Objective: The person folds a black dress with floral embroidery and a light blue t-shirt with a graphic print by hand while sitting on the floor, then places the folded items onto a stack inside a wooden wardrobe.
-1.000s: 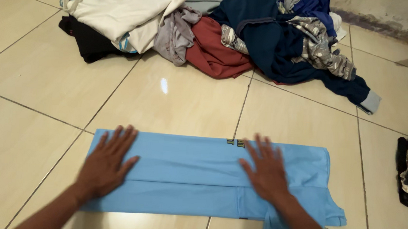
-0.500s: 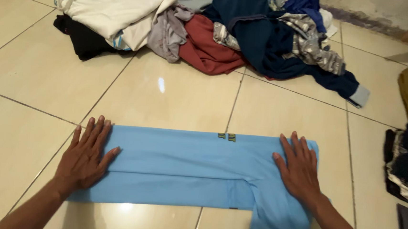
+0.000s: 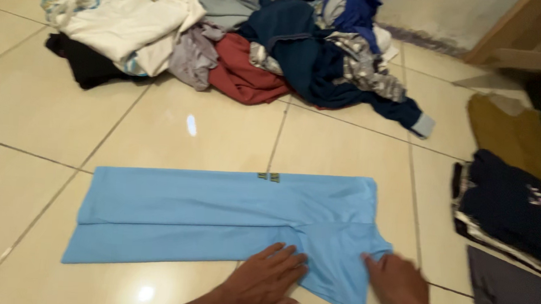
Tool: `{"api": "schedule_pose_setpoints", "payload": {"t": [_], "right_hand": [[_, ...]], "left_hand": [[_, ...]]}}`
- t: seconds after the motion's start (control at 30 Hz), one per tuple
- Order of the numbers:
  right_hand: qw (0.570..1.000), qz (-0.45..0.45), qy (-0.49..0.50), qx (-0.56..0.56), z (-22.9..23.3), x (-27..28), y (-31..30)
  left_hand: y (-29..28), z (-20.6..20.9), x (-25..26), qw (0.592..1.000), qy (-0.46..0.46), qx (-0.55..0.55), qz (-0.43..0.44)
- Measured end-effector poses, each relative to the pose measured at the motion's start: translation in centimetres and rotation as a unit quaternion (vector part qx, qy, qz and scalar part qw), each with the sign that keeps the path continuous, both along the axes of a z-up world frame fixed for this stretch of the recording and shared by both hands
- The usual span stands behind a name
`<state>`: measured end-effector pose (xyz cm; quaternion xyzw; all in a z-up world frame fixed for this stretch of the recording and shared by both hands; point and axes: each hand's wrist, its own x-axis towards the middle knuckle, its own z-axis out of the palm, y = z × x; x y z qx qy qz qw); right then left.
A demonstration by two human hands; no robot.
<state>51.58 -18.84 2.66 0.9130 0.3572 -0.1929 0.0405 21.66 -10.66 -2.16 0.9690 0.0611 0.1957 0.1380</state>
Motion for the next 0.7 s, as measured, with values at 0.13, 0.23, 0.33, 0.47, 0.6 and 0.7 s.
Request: {"api": "schedule_pose_setpoints", "payload": {"t": [0.13,0.23,0.33,0.47,0.6,0.7], "right_hand": [[0.995,-0.02,0.095,-0.031,-3.5,-0.2,-3.2],[0.978,-0.021,0.204,0.044,-5.3,0.4,-3.9],[0.91,-0.066,0.376,0.164,-5.4,0.5,-2.3],[0.881,-0.013,0.38,0.281,-2.7,0.7,2.1],[0.843,0.269,0.127,0.448,-1.1,1.5,4.5],[0.902,0.253,0.145,0.318,-1.8,2.8,6.7]], "left_hand": [[-2.0,-0.1,4.4,0.998,0.033,-0.043,0.016],[-3.8,0.0,6.7,0.994,0.047,-0.084,0.043],[-5.8,0.1,9.4,0.968,-0.038,-0.19,0.16],[-4.9,-1.1,13.8,0.825,-0.162,-0.387,0.379],[0.1,-2.1,14.7,0.78,-0.246,-0.37,0.441],[2.7,-1.2,12.8,0.774,-0.24,-0.379,0.447]]}}
